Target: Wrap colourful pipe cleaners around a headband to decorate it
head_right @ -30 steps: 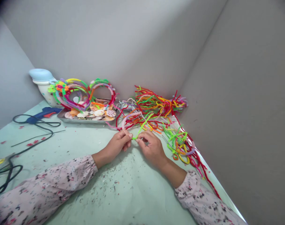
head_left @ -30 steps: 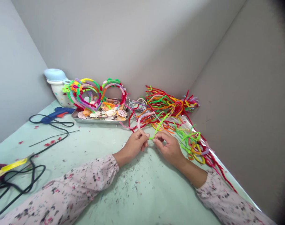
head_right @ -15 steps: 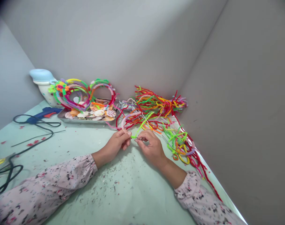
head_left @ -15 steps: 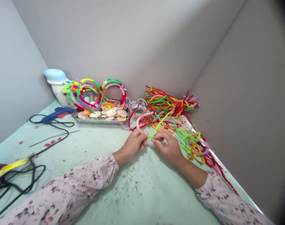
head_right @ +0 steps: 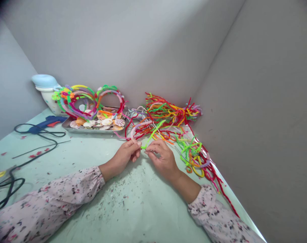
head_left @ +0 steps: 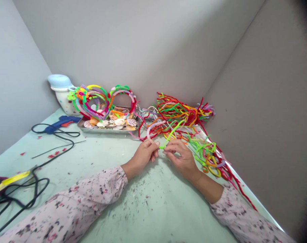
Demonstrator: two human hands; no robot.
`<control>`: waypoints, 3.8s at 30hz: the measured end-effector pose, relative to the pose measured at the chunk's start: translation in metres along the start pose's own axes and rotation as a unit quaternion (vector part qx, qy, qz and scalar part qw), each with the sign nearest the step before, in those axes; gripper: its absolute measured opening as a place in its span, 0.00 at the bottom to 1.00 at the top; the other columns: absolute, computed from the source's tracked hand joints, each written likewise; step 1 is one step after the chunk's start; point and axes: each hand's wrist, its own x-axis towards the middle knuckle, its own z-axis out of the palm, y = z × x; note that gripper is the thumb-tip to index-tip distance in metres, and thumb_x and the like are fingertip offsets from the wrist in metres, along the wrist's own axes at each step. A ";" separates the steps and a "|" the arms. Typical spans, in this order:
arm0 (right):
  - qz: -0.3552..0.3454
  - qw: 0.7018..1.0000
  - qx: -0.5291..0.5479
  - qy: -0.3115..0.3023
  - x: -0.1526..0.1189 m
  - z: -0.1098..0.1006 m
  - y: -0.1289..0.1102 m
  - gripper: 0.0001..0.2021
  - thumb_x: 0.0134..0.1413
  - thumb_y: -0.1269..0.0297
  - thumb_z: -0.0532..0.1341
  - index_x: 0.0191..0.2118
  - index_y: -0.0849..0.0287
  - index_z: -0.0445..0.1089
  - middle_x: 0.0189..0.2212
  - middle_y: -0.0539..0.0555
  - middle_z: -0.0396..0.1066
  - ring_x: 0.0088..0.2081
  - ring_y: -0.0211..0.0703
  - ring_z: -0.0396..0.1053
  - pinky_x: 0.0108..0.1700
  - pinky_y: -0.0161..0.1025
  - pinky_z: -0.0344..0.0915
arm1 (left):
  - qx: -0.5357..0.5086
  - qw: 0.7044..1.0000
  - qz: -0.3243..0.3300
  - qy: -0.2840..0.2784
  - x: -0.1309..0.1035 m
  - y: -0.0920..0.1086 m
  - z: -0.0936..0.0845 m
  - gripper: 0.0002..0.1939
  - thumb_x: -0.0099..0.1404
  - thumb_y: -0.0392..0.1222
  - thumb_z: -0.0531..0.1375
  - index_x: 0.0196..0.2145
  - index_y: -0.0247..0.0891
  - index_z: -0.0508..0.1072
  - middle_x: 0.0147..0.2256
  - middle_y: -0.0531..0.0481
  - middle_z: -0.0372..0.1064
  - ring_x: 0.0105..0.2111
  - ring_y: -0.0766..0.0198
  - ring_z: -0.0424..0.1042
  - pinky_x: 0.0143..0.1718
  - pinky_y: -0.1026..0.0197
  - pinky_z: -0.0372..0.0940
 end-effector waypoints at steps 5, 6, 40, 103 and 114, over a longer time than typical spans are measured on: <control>-0.008 1.000 0.000 -0.004 0.000 0.000 0.000 0.07 0.53 0.72 0.61 0.37 0.54 0.74 0.35 0.53 0.67 0.39 0.42 0.67 0.42 0.41 0.66 | -0.008 1.000 0.001 -0.002 0.000 0.000 0.000 0.15 0.61 0.49 0.56 0.25 0.36 0.60 0.18 0.58 0.61 0.14 0.74 0.56 0.16 0.69 0.50; -0.008 1.000 0.000 -0.002 0.000 0.000 0.000 0.07 0.53 0.72 0.61 0.37 0.53 0.74 0.35 0.53 0.67 0.39 0.42 0.67 0.41 0.41 0.66 | -0.009 1.000 0.000 -0.001 0.000 0.000 0.000 0.15 0.61 0.49 0.56 0.25 0.36 0.60 0.18 0.58 0.61 0.14 0.74 0.56 0.16 0.69 0.50; -0.006 1.000 -0.012 0.005 0.000 0.000 0.000 0.08 0.55 0.71 0.60 0.38 0.52 0.74 0.35 0.53 0.68 0.38 0.41 0.68 0.40 0.41 0.66 | -0.012 1.000 -0.005 -0.002 0.000 0.001 0.001 0.15 0.61 0.50 0.56 0.25 0.37 0.60 0.18 0.58 0.61 0.13 0.75 0.56 0.16 0.69 0.49; 0.019 0.999 -0.024 0.013 0.000 0.002 0.000 0.05 0.56 0.68 0.59 0.36 0.54 0.72 0.34 0.53 0.70 0.37 0.42 0.68 0.38 0.40 0.67 | 0.000 1.000 0.001 -0.009 0.000 0.000 0.000 0.15 0.60 0.49 0.57 0.24 0.37 0.60 0.18 0.58 0.62 0.13 0.75 0.56 0.16 0.69 0.50; 0.029 0.999 -0.035 0.001 0.001 0.001 -0.004 0.04 0.56 0.69 0.59 0.35 0.55 0.71 0.33 0.52 0.69 0.36 0.42 0.67 0.38 0.39 0.65 | 0.004 1.000 0.012 -0.013 0.001 -0.002 0.000 0.15 0.62 0.48 0.56 0.24 0.37 0.60 0.18 0.58 0.61 0.13 0.75 0.56 0.16 0.69 0.49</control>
